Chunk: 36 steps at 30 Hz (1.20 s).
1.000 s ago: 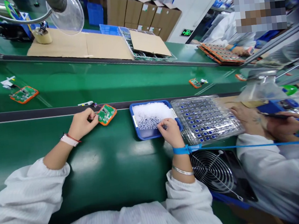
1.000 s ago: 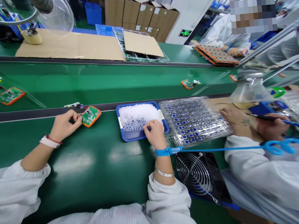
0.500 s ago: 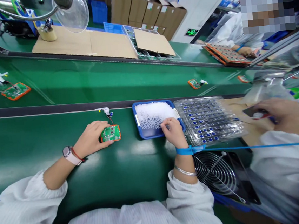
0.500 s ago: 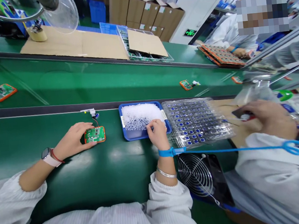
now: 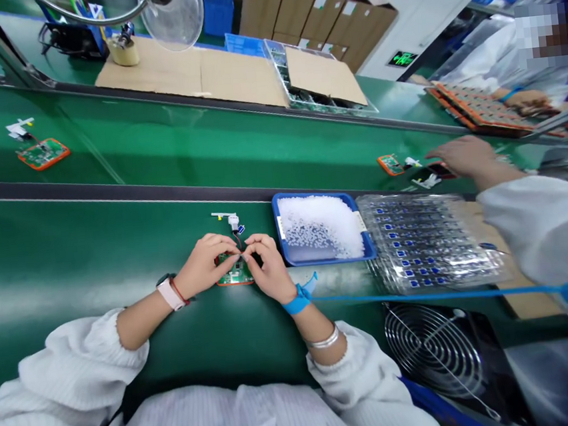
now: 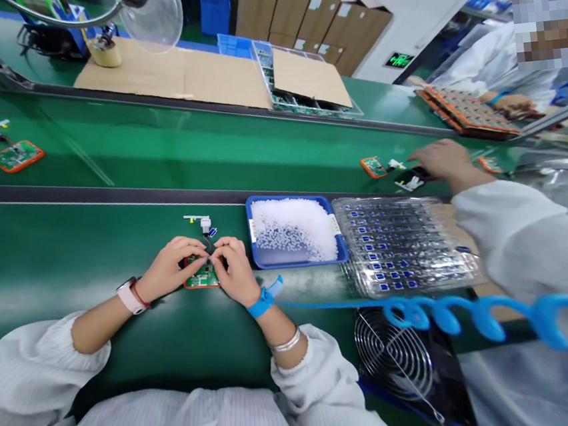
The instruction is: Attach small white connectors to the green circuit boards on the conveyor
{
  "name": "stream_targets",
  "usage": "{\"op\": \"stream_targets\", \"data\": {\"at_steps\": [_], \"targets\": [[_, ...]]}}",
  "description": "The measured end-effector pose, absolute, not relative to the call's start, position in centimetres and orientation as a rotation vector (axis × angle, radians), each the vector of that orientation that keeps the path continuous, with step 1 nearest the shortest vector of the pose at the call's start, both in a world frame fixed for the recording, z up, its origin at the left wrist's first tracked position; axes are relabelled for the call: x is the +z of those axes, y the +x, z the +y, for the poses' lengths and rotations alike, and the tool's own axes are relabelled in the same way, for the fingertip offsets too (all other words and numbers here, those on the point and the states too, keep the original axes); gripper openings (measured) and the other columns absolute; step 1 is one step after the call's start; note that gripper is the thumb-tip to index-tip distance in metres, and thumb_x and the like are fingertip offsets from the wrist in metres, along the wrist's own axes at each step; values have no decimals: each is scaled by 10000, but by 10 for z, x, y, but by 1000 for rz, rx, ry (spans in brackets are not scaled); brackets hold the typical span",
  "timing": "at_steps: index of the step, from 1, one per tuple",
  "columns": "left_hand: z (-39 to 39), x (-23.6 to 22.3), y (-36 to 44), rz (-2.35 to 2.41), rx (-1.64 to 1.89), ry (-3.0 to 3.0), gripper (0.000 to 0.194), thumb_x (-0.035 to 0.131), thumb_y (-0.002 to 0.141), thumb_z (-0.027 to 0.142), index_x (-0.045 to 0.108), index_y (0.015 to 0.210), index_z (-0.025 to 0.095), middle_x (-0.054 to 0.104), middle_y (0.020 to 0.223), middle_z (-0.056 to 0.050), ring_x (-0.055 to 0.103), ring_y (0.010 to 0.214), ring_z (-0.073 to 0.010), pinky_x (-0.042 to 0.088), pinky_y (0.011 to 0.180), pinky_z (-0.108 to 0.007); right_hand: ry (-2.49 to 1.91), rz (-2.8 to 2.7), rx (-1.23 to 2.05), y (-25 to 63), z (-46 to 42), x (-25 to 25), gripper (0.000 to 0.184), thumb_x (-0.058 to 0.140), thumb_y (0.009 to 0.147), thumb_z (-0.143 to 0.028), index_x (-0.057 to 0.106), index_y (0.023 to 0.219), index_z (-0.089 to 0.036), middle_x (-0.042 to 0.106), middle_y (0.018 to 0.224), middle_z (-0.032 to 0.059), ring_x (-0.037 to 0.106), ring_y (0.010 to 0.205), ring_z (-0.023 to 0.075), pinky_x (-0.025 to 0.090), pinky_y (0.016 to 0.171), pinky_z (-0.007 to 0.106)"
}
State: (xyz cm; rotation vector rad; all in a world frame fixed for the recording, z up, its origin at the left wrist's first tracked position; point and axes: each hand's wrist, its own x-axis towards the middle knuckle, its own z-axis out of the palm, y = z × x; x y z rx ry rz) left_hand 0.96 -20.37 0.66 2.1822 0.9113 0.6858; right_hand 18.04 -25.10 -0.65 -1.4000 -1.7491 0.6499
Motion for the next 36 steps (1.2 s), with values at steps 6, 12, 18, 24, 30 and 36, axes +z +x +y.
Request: {"op": "stream_targets", "data": {"at_steps": [6,12,18,24,30,36], "targets": [[-198,12,15,904,642,2110,130,557,835,266,643,766,199,684,845,-13,588,831,-177,434,792,-334,-1381,-1757,681,183,-252,-5,104,456,854,-201,515,769,-207,521,962,73,497,969,208,400,869,398],[-200,6,15,969,574,2147,129,560,820,237,654,741,198,677,851,-15,584,832,-183,433,784,-349,-1378,-1791,727,182,-252,-7,105,454,847,-190,498,752,-206,500,978,76,491,979,203,410,868,391],[-198,8,18,1007,512,2140,149,551,814,200,651,705,187,682,832,-14,602,807,-180,440,759,-322,-1409,-1741,793,183,-250,-7,124,453,825,-172,477,707,-202,479,915,69,506,925,191,441,821,355],[-198,10,16,1019,548,2110,112,569,794,190,632,702,181,667,813,-14,599,777,-162,442,738,-299,-1419,-1749,752,175,-251,-6,129,459,811,-146,488,698,-201,501,879,63,514,897,186,448,794,346],[-214,9,2,1112,535,2401,305,590,798,468,549,920,191,611,946,-66,524,909,-245,403,774,-377,-1457,-1739,427,234,-260,25,113,482,839,-215,564,761,-209,558,920,66,533,921,191,433,843,366],[-214,5,5,977,419,2571,532,609,756,558,491,1147,217,568,1138,-100,480,1036,-286,365,824,-395,-1983,-1512,148,343,-270,7,125,524,771,-268,559,669,-204,578,781,64,527,820,221,424,786,392]]}}
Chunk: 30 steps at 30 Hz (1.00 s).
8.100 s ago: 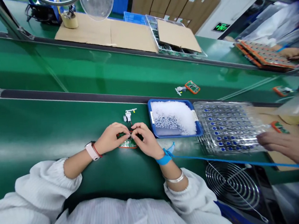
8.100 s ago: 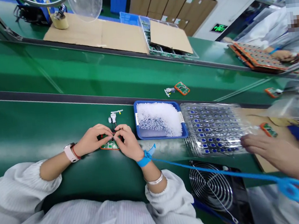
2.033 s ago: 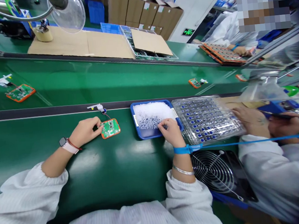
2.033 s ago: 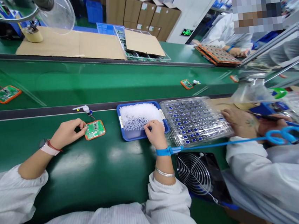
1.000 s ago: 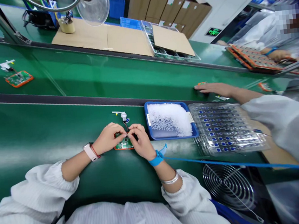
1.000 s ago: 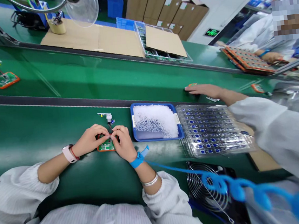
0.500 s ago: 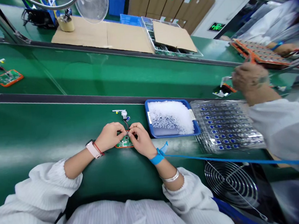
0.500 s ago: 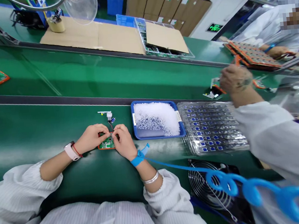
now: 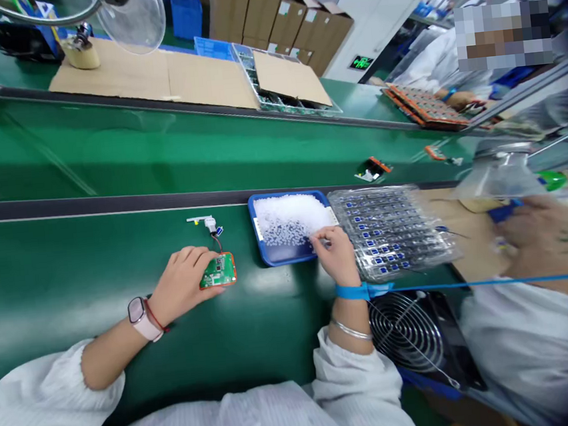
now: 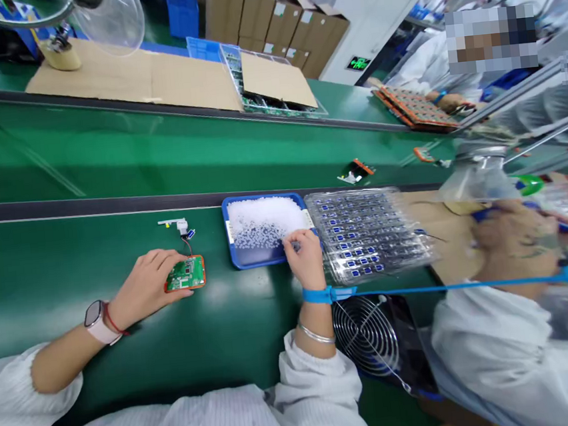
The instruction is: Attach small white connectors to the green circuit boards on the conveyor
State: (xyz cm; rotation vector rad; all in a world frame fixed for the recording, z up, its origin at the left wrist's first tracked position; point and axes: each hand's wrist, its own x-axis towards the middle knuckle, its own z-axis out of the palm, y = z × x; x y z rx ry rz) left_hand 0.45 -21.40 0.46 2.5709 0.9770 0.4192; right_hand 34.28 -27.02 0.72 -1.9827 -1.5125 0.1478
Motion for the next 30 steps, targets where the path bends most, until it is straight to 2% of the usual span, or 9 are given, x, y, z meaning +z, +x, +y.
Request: {"op": "stream_targets", "data": {"at_steps": [9,16,19,22,26,30], "targets": [[-190,2,9,934,410,2545,510,583,778,547,488,1163,226,552,1172,-94,473,1064,-281,359,831,-389,-2029,-1632,154,346,-267,-7,145,519,752,-242,564,623,-194,585,757,64,534,796,222,395,796,401],[-195,1,8,948,474,2470,497,607,765,520,524,1159,228,551,1176,-94,467,1093,-290,372,876,-424,-2023,-1675,139,343,-266,0,131,508,760,-246,552,650,-192,548,829,76,519,885,243,373,854,445],[-194,2,13,931,600,2350,348,590,809,437,585,1088,229,560,1167,-82,480,1087,-257,386,908,-419,-1824,-1642,171,301,-260,12,127,479,814,-259,545,719,-205,529,923,87,505,975,238,380,896,436],[-192,4,21,882,779,2200,182,527,869,321,645,952,210,613,1069,-68,532,1010,-203,422,894,-372,-1525,-1704,430,242,-252,19,134,456,850,-247,531,743,-215,521,971,81,515,987,213,412,889,400],[-189,5,29,822,849,2109,141,553,854,283,669,852,203,668,945,-53,581,927,-186,453,849,-356,-1402,-1700,583,194,-242,13,117,466,850,-215,526,749,-210,516,977,75,515,991,206,417,888,392],[-186,4,29,901,826,2071,120,572,836,260,674,805,204,682,900,-42,592,886,-185,462,810,-351,-1392,-1675,675,190,-237,2,118,474,852,-231,524,748,-207,510,974,73,514,985,198,421,887,382]]}}
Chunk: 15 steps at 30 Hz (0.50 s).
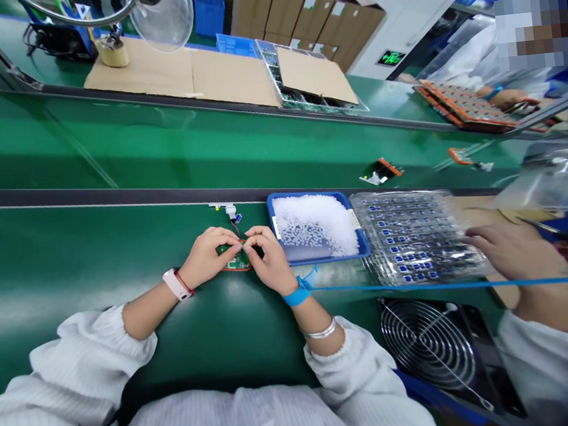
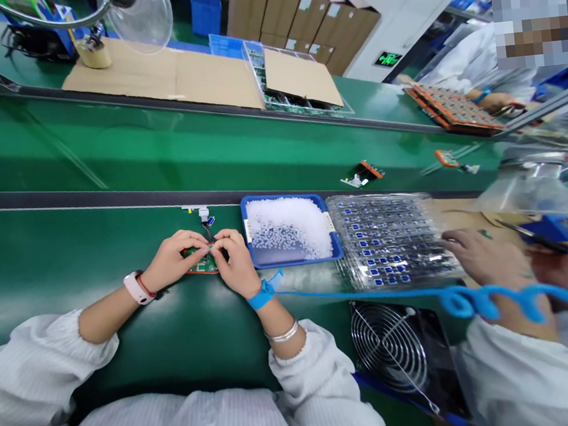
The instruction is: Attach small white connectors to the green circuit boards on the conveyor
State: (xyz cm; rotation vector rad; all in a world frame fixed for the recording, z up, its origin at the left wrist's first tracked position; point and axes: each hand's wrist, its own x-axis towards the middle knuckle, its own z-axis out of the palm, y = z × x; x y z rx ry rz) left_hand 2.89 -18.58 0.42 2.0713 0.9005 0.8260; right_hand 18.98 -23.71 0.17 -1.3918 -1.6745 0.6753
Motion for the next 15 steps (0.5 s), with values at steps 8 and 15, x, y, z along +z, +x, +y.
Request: {"op": "stream_targets", "data": {"at_steps": [8,15], "targets": [[-181,3,25,944,759,2118,93,605,799,232,681,768,189,685,877,-36,584,852,-180,456,789,-334,-1398,-1678,748,190,-232,-7,134,469,862,-231,530,749,-193,510,967,75,506,978,191,410,887,368],[-172,7,29,1045,572,2145,98,614,750,183,679,677,176,682,810,-24,602,793,-170,446,773,-311,-1449,-1684,757,188,-227,-9,131,474,820,-162,496,694,-193,486,894,62,507,905,181,425,826,344]]}}
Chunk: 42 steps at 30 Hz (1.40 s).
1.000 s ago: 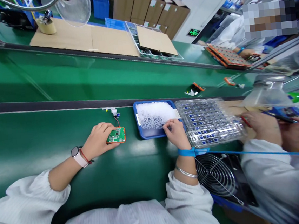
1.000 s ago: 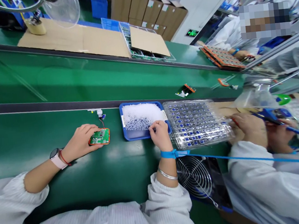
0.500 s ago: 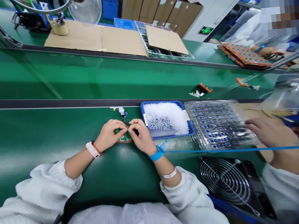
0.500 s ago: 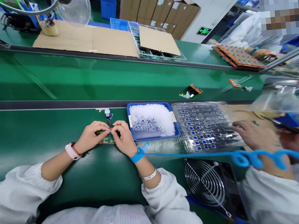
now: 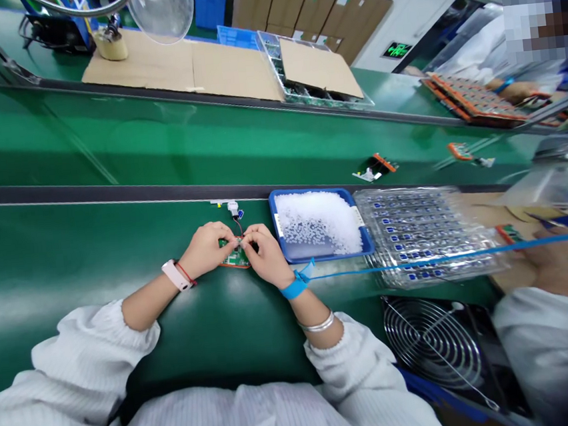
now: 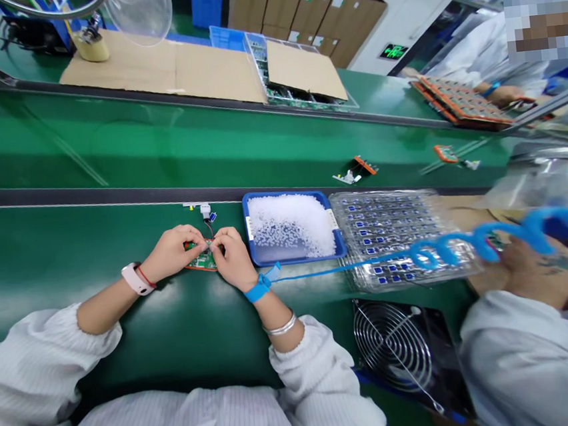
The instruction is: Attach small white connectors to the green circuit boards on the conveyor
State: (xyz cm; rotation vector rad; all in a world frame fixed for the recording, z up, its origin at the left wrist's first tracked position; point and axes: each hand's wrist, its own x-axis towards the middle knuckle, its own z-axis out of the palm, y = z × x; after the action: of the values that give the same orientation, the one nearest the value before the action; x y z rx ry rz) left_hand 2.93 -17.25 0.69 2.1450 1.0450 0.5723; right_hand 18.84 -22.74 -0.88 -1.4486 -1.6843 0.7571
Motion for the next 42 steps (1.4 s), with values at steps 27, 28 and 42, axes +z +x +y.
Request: {"op": "stream_targets", "data": {"at_steps": [27,28,42], "targets": [[-112,32,52,894,968,1683,593,641,742,457,420,1213,173,613,1034,-89,613,906,-202,478,814,-369,-2317,-1536,120,363,-262,-7,181,542,719,-270,583,567,-179,579,663,71,518,758,224,413,753,364],[-99,33,52,959,1093,1713,600,650,734,460,417,1210,177,603,1052,-90,604,933,-211,469,827,-377,-2320,-1547,120,361,-261,-8,178,542,719,-264,588,572,-177,581,666,72,520,769,226,410,759,363],[-5,3,-45,1503,976,2446,639,591,765,521,446,1240,119,453,1304,-78,329,1253,-322,233,1031,-509,-2425,-1566,98,353,-261,-2,136,563,733,-249,633,640,-179,585,877,93,497,849,242,384,733,369]]}}
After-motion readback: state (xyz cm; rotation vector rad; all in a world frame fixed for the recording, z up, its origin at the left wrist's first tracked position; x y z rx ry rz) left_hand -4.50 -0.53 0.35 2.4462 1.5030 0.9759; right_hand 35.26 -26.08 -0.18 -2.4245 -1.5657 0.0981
